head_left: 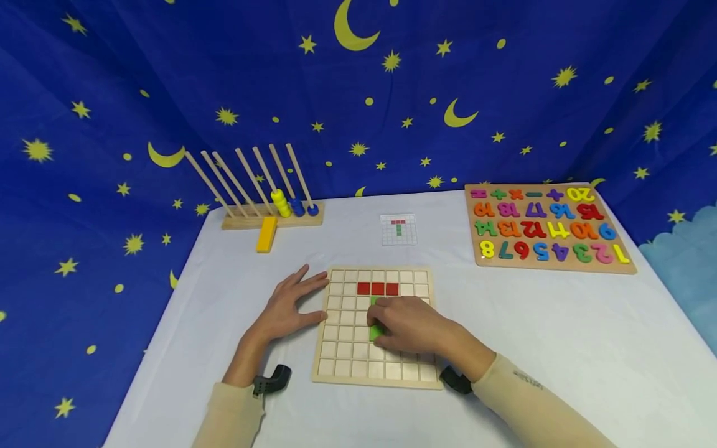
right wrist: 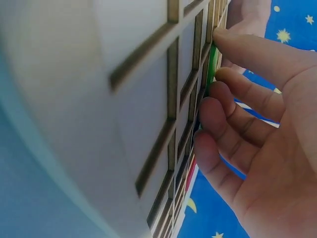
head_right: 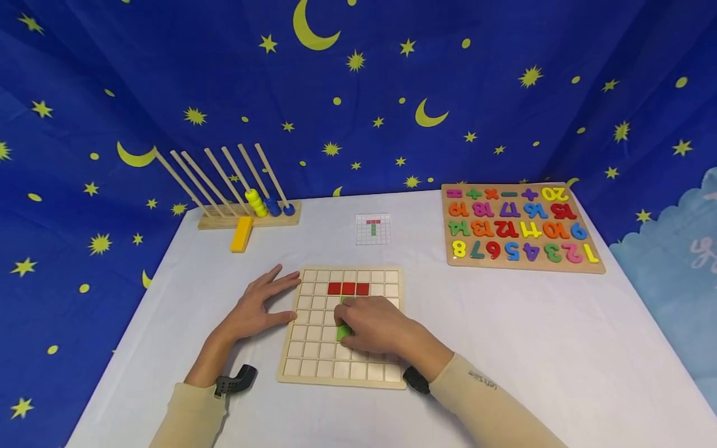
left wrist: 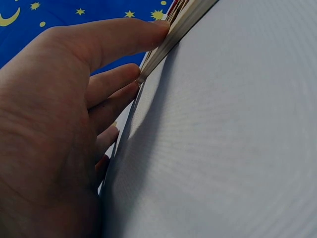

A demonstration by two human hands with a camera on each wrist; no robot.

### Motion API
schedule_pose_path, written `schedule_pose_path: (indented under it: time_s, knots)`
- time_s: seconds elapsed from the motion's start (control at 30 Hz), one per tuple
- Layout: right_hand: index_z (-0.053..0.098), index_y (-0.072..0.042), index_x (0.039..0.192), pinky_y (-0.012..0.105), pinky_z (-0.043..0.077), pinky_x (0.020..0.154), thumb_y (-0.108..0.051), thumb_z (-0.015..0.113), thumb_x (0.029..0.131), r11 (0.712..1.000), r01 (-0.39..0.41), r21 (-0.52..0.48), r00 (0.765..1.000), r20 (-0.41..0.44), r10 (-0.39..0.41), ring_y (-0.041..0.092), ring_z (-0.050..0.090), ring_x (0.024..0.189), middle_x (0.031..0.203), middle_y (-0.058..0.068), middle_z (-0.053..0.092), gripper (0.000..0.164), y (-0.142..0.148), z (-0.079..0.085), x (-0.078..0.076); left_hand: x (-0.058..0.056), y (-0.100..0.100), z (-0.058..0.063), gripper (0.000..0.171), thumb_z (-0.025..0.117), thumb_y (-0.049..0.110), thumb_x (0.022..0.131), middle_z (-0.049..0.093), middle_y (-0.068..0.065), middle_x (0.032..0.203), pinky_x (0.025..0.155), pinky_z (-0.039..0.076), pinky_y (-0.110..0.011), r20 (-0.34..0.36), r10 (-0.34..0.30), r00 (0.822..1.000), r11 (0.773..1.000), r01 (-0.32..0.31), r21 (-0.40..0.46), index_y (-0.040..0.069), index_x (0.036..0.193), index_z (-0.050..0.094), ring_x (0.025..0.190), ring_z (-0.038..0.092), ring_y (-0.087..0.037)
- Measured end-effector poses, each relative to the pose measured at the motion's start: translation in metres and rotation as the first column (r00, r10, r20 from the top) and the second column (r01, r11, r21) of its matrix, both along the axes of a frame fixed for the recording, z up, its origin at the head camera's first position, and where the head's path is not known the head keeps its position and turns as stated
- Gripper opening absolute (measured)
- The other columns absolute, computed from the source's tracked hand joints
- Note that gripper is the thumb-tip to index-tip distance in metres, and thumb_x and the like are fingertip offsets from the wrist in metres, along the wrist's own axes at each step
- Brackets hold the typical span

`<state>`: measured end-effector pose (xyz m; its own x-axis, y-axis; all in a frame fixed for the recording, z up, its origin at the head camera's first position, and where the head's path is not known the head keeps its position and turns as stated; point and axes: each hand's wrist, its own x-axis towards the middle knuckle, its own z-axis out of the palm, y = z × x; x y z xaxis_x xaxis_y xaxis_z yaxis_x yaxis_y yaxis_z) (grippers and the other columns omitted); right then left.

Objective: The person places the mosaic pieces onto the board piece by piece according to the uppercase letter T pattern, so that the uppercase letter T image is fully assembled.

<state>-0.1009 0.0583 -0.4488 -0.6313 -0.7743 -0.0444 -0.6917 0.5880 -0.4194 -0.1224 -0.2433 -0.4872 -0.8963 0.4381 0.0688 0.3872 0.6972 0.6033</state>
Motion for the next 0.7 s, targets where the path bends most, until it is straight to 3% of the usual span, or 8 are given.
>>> schedule_pose_path:
  time_s: [0.27,0.5,0.6,0.7]
  knots:
    - [0.067,-0.020,0.103,0.028,0.046,0.071,-0.039,0.071,0.085,0.999,0.011,-0.035,1.000,0.006,-0.011,0.004,0.050,0.077,0.094,-0.013,0.058,0.026,0.012,0.000,-0.002,-0.002,0.000,0.003,0.068,0.076,0.047,0.079,0.040,0.011,0.148,0.109,0.012,-0.057,-0.016,-0.005,1.000,1.000,0.005,0.004,0.024,0.140,0.053,0.144,0.016,-0.027]
    - [0.067,-0.021,0.104,0.029,0.045,0.070,-0.039,0.069,0.087,0.986,0.138,-0.095,0.990,-0.026,-0.142,0.004,0.050,0.075,0.087,-0.014,0.057,0.025,0.051,0.002,0.001,0.000,0.003,0.007,0.069,0.072,0.050,0.081,0.039,0.012,0.149,0.109,0.016,-0.057,0.011,0.003,1.000,0.997,-0.002,-0.071,0.025,0.141,0.051,0.144,0.016,-0.024]
    - [0.067,-0.018,0.107,0.033,0.046,0.077,-0.038,0.070,0.085,0.975,0.190,-0.117,0.972,-0.119,-0.204,0.006,0.053,0.083,0.094,-0.011,0.060,0.030,0.074,0.001,0.003,0.007,0.004,0.011,0.072,0.069,0.054,0.082,0.037,0.010,0.150,0.108,0.021,-0.056,0.004,0.028,1.000,0.990,-0.028,-0.138,0.024,0.144,0.047,0.143,0.018,-0.024]
    - [0.066,-0.015,0.112,0.039,0.045,0.087,-0.042,0.071,0.083,0.966,0.230,-0.117,0.939,-0.235,-0.252,0.014,0.056,0.098,0.106,-0.004,0.062,0.040,0.096,0.001,0.003,0.015,0.006,0.019,0.077,0.067,0.058,0.082,0.031,0.011,0.153,0.109,0.020,-0.055,-0.032,0.055,0.998,0.983,-0.059,-0.176,0.026,0.147,0.041,0.144,0.017,-0.023]
